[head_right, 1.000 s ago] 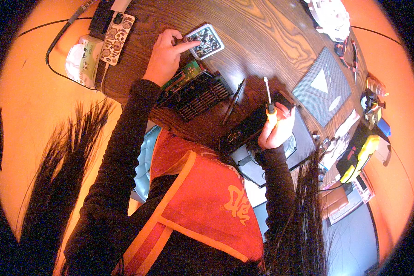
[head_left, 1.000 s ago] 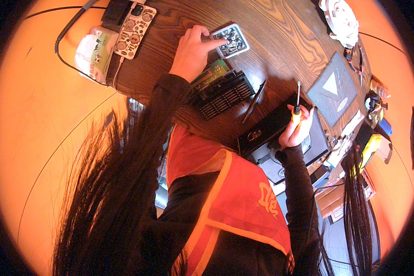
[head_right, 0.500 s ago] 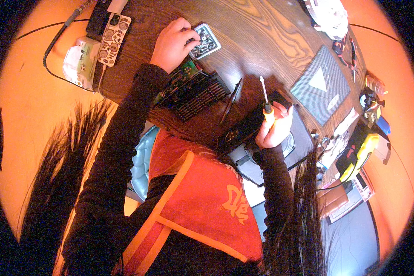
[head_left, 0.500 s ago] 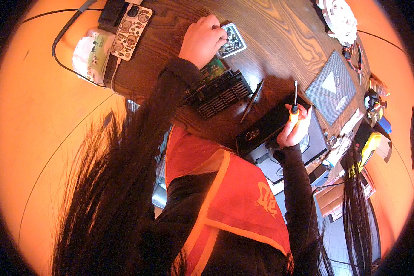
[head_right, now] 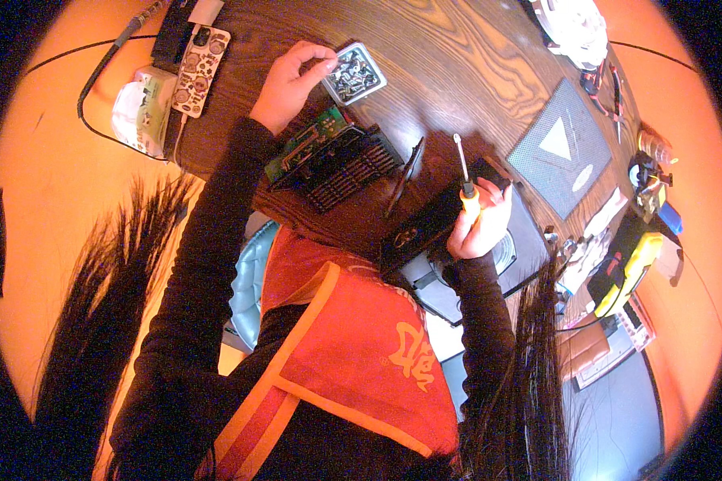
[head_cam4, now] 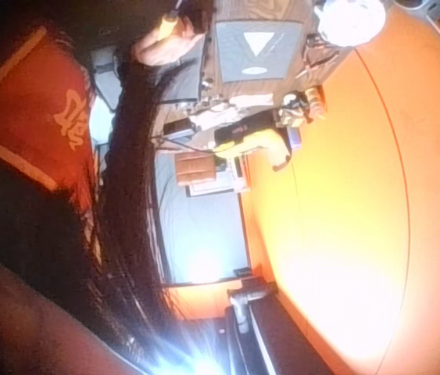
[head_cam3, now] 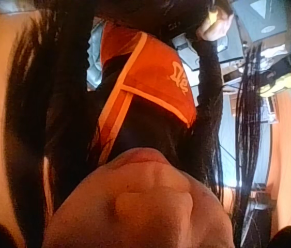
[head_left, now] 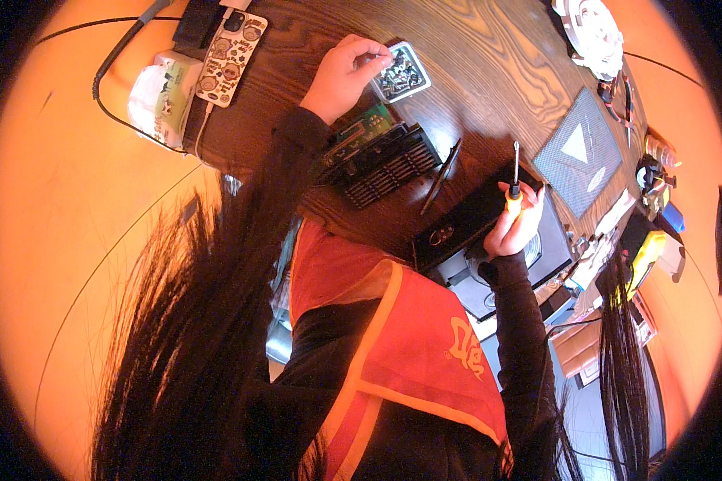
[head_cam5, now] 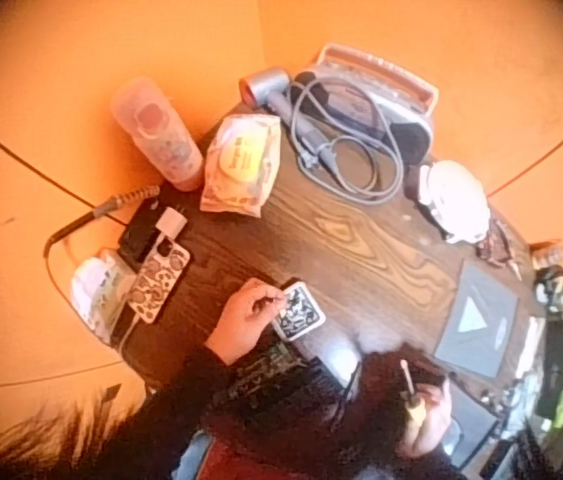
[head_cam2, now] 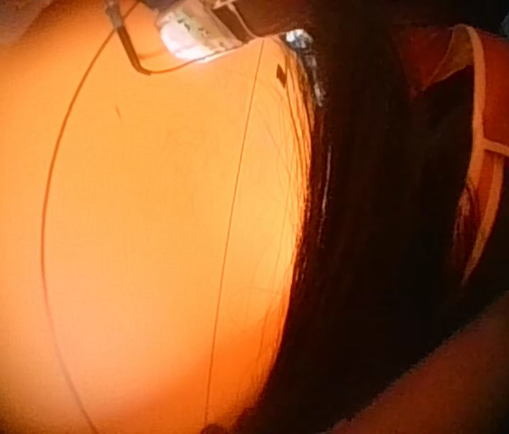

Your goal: The person assembles a small speaker by placing a metal grille over the driver, then securing it with screws using a screwdriver. They flip the speaker, attach a handle bracket, and fasten it with additional screws. The person then removes the grille and bracket, leaving the speaker partially disassembled.

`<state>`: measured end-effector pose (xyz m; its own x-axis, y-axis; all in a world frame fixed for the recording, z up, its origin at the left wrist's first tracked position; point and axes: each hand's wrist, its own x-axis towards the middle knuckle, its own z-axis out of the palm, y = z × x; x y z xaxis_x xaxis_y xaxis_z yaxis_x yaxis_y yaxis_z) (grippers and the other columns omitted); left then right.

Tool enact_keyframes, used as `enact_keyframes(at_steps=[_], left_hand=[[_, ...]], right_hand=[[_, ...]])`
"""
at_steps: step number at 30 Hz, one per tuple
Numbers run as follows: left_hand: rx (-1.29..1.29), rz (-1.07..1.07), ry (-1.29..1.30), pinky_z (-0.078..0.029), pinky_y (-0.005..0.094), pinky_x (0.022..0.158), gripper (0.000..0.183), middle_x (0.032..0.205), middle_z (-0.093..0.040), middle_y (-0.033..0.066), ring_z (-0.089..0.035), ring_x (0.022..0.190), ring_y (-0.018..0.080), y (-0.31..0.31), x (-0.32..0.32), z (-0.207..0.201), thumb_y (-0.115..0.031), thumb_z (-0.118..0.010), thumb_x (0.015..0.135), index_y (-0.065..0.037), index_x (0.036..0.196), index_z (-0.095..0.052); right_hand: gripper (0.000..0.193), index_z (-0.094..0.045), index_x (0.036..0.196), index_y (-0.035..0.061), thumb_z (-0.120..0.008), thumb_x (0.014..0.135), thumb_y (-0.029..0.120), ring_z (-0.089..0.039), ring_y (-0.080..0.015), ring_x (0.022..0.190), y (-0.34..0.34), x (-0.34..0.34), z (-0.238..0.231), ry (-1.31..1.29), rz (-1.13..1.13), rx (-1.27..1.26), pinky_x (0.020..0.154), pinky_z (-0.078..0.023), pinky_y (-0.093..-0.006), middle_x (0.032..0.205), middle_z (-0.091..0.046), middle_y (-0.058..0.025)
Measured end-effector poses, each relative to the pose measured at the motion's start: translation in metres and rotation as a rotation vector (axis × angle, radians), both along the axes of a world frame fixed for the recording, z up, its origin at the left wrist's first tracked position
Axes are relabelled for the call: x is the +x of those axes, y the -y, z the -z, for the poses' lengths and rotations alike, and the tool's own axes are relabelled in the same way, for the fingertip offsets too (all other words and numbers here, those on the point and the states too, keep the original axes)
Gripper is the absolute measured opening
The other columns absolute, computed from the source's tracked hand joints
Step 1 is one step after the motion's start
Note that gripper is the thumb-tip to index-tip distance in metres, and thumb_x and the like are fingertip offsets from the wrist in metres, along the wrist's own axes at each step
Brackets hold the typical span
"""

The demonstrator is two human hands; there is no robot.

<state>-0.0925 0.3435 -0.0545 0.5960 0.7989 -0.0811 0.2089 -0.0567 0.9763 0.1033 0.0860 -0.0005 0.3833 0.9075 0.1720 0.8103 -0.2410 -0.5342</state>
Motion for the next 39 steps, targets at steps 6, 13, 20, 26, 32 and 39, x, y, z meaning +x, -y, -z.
enact_keyframes(at_steps=[6,13,20,26,32,39], left_hand=[[-0.351,0.000,0.222,-0.040,0.0212,0.077,0.018,0.090,-0.057,0.0001,-0.050,0.083,0.0069,0.001,-0.002,-0.005,-0.015,-0.054,0.089,0.000,0.100,-0.058],[-0.804,0.012,0.558,-0.038,0.0209,0.070,0.016,0.085,-0.049,-0.0016,-0.045,0.077,0.0079,-0.004,-0.006,-0.006,-0.018,-0.051,0.092,-0.003,0.098,-0.053],[-0.949,0.175,0.681,-0.035,0.0213,0.067,0.013,0.083,-0.044,-0.0012,-0.042,0.076,0.0088,-0.007,-0.008,-0.007,-0.017,-0.050,0.091,-0.004,0.093,-0.051],[-0.954,0.217,0.680,-0.035,0.0213,0.066,0.016,0.083,-0.044,-0.0010,-0.042,0.074,0.0092,0.007,-0.007,-0.036,-0.017,-0.053,0.089,-0.003,0.097,-0.052],[-0.858,0.269,0.568,-0.033,0.0213,0.064,0.014,0.080,-0.042,-0.0006,-0.039,0.072,0.0086,0.041,-0.008,-0.079,-0.015,-0.051,0.089,-0.002,0.096,-0.052],[-0.847,0.382,0.374,-0.030,0.0221,0.063,0.010,0.079,-0.037,-0.0005,-0.037,0.071,0.0092,0.104,-0.023,-0.100,-0.015,-0.052,0.089,-0.006,0.087,-0.048]], right_hand=[[0.033,-0.057,0.091,0.0049,-0.039,0.087,0.032,-0.056,-0.0317,0.096,0.001,0.000,0.003,-0.048,0.022,0.014,0.098,-0.028,-0.0535,0.092,-0.060,-0.0129],[0.029,-0.057,0.090,0.0058,-0.039,0.086,0.027,-0.056,-0.0315,0.095,0.000,-0.001,0.000,-0.052,0.021,0.005,0.098,-0.028,-0.0533,0.092,-0.060,-0.0128],[0.025,-0.058,0.088,0.0053,-0.041,0.085,0.024,-0.057,-0.0318,0.093,0.001,-0.001,0.004,-0.057,0.031,0.038,0.098,-0.029,-0.0525,0.089,-0.060,-0.0126],[0.019,-0.060,0.093,0.0041,-0.046,0.083,0.012,-0.058,-0.0314,0.091,-0.004,0.001,-0.004,0.112,-0.049,0.063,0.097,-0.031,-0.0521,0.087,-0.060,-0.0138],[0.026,-0.056,0.108,-0.0010,-0.040,0.091,0.012,-0.058,-0.0250,0.094,0.002,-0.003,-0.028,-0.219,0.166,0.152,0.093,-0.039,-0.0417,0.098,-0.061,-0.0148],[0.028,-0.053,0.107,-0.0025,-0.037,0.097,0.019,-0.048,-0.0096,0.065,0.120,-0.033,-0.070,-0.415,0.798,0.552,0.066,-0.043,-0.0249,0.075,-0.054,-0.0051]])
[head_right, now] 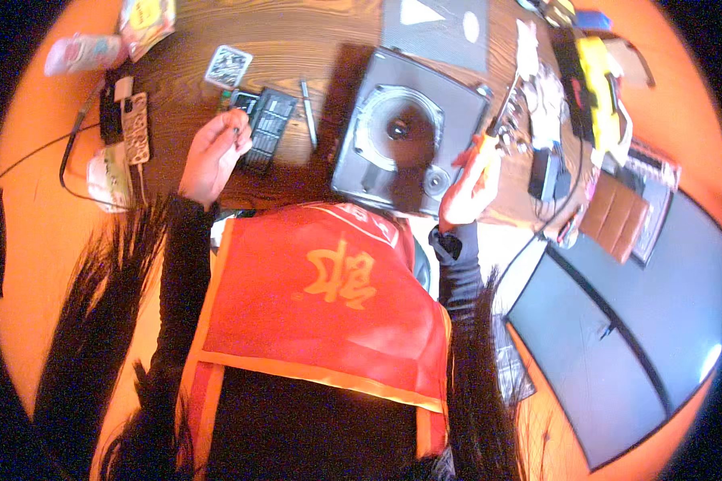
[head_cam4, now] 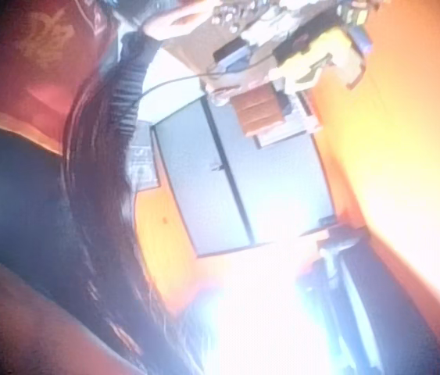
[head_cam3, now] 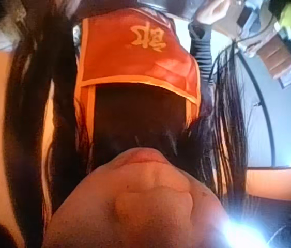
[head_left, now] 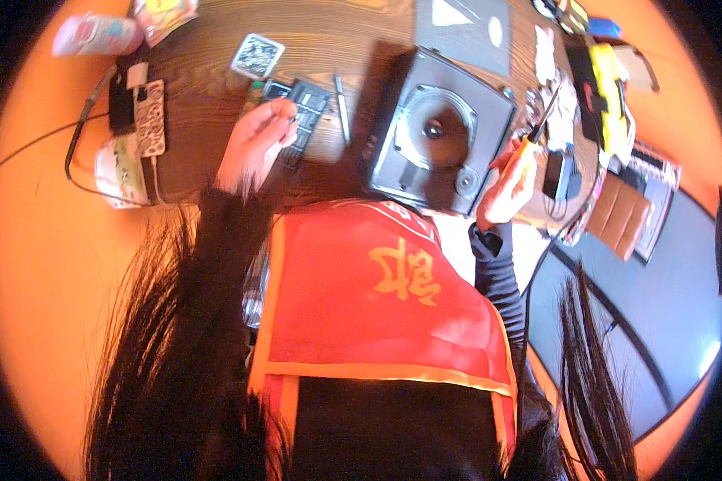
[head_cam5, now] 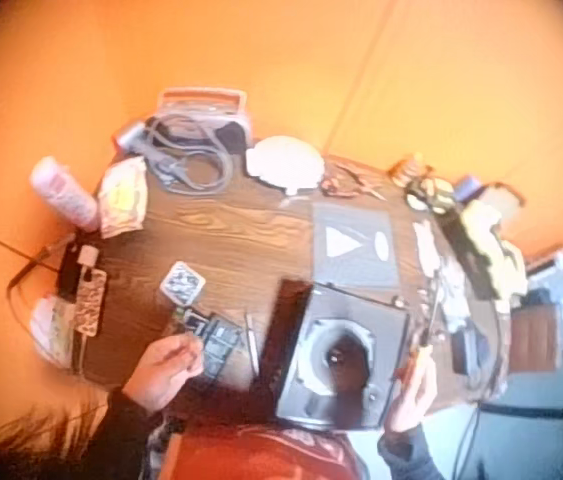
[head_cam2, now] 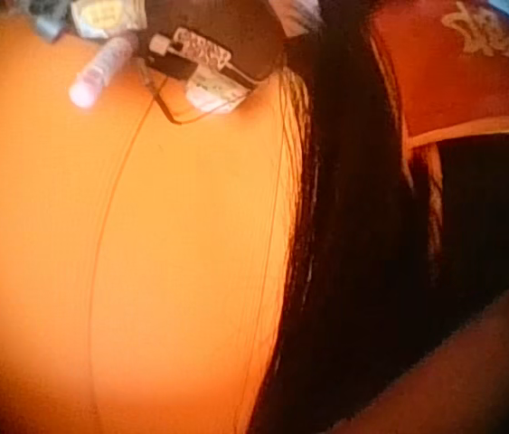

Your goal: The person assembles a small speaker by placing a metal grille over the driver, then securing it with screws using a screwdriver. They flip the speaker, attach a handle bracket, and fasten it with additional screws. The person then removes the grille and bracket, leaving the speaker partially disassembled.

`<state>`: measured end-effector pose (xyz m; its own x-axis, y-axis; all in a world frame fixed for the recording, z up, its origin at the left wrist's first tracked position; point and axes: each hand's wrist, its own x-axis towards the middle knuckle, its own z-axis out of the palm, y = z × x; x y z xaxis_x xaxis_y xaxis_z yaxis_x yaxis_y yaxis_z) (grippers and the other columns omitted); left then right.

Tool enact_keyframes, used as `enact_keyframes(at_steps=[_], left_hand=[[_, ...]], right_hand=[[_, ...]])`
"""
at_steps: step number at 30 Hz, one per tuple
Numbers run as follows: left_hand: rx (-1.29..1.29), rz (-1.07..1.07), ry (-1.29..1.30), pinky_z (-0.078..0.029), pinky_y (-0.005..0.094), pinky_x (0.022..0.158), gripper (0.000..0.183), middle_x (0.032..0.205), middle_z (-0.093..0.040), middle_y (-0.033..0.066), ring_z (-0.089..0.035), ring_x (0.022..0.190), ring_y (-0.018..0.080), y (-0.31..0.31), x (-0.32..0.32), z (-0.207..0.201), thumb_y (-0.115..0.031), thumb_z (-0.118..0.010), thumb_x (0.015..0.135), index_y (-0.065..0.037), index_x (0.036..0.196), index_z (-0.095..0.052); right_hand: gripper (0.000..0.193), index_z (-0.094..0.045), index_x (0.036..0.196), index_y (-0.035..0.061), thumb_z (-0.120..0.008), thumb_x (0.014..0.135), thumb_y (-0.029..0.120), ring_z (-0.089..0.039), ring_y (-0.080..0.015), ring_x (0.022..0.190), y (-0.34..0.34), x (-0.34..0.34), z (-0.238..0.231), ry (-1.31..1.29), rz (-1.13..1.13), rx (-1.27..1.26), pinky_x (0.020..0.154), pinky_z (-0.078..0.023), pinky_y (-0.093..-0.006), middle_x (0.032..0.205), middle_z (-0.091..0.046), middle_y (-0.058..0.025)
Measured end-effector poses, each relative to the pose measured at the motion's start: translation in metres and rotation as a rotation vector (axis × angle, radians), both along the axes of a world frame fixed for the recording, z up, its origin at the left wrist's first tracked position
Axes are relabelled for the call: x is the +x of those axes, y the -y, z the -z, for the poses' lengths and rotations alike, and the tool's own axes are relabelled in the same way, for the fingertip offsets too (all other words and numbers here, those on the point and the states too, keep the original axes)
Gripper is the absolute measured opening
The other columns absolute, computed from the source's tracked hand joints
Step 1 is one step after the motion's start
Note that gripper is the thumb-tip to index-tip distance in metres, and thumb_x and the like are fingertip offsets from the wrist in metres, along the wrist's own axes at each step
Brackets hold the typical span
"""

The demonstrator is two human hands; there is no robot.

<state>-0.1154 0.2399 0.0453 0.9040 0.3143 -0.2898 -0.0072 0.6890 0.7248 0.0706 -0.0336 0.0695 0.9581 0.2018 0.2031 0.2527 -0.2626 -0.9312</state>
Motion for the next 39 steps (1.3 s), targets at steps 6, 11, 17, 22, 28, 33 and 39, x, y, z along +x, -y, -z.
enact_keyframes(at_steps=[6,11,17,22,28,33,39], left_hand=[[-0.085,0.195,0.051,-0.034,0.0244,0.067,0.006,0.094,-0.045,0.0034,-0.043,0.078,0.0113,0.046,-0.002,0.007,-0.011,-0.051,0.090,-0.006,0.091,-0.051],[-0.049,0.236,-0.011,-0.038,0.0239,0.072,0.009,0.101,-0.051,0.0050,-0.048,0.082,0.0111,0.065,0.000,0.005,-0.009,-0.052,0.089,-0.004,0.096,-0.053],[0.006,0.285,0.041,-0.038,0.0236,0.072,0.010,0.101,-0.052,0.0040,-0.048,0.082,0.0105,0.071,0.002,-0.002,-0.008,-0.050,0.090,-0.002,0.098,-0.054],[0.010,0.246,-0.022,-0.038,0.0236,0.072,0.012,0.098,-0.053,0.0046,-0.048,0.080,0.0110,0.076,-0.008,-0.002,-0.007,-0.049,0.090,-0.001,0.100,-0.053],[-0.018,0.276,-0.035,-0.040,0.0268,0.071,0.008,0.096,-0.048,0.0051,-0.046,0.081,0.0121,0.084,-0.006,-0.003,-0.006,-0.044,0.092,-0.003,0.096,-0.051],[-0.029,0.280,-0.110,-0.042,0.0231,0.067,0.017,0.085,-0.054,0.0033,-0.050,0.074,0.0097,0.115,0.022,-0.007,-0.012,-0.052,0.091,0.001,0.102,-0.054],[-0.188,0.339,-0.007,-0.042,0.0244,0.072,0.015,0.091,-0.052,0.0028,-0.049,0.080,0.0100,0.127,0.041,-0.021,-0.009,-0.050,0.091,-0.001,0.104,-0.053]], right_hand=[[0.028,-0.051,0.111,0.0018,-0.042,0.096,0.024,-0.036,-0.0031,0.053,0.108,-0.067,0.002,-0.324,0.236,-0.124,0.050,-0.031,-0.0182,0.063,-0.042,0.0030],[0.029,-0.040,0.121,0.0101,-0.048,0.093,0.015,-0.034,-0.0011,0.052,0.136,-0.116,0.026,-0.327,0.322,-0.007,0.045,-0.026,-0.0167,0.064,-0.043,0.0047],[0.026,-0.043,0.118,0.0025,-0.046,0.092,0.007,-0.036,-0.0016,0.056,0.148,-0.146,0.034,-0.376,0.230,-0.022,0.051,-0.027,-0.0178,0.068,-0.047,0.0027],[0.023,-0.048,0.114,0.0062,-0.050,0.091,0.006,-0.034,-0.0004,0.058,0.142,-0.150,0.039,-0.360,0.240,0.026,0.051,-0.025,-0.0159,0.069,-0.046,0.0058],[0.021,-0.050,0.112,0.0061,-0.050,0.091,0.006,-0.034,-0.0001,0.058,0.138,-0.146,0.045,-0.409,0.250,0.037,0.051,-0.024,-0.0154,0.069,-0.047,0.0058],[0.024,-0.047,0.115,0.0029,-0.049,0.091,0.007,-0.042,-0.0031,0.067,0.140,-0.144,0.045,-0.429,0.178,0.041,0.060,-0.033,-0.0176,0.081,-0.053,-0.0001],[0.025,-0.045,0.116,0.0014,-0.048,0.091,0.006,-0.043,-0.0038,0.072,0.138,-0.144,0.041,-0.469,0.196,0.049,0.063,-0.036,-0.0176,0.092,-0.055,-0.0031]])
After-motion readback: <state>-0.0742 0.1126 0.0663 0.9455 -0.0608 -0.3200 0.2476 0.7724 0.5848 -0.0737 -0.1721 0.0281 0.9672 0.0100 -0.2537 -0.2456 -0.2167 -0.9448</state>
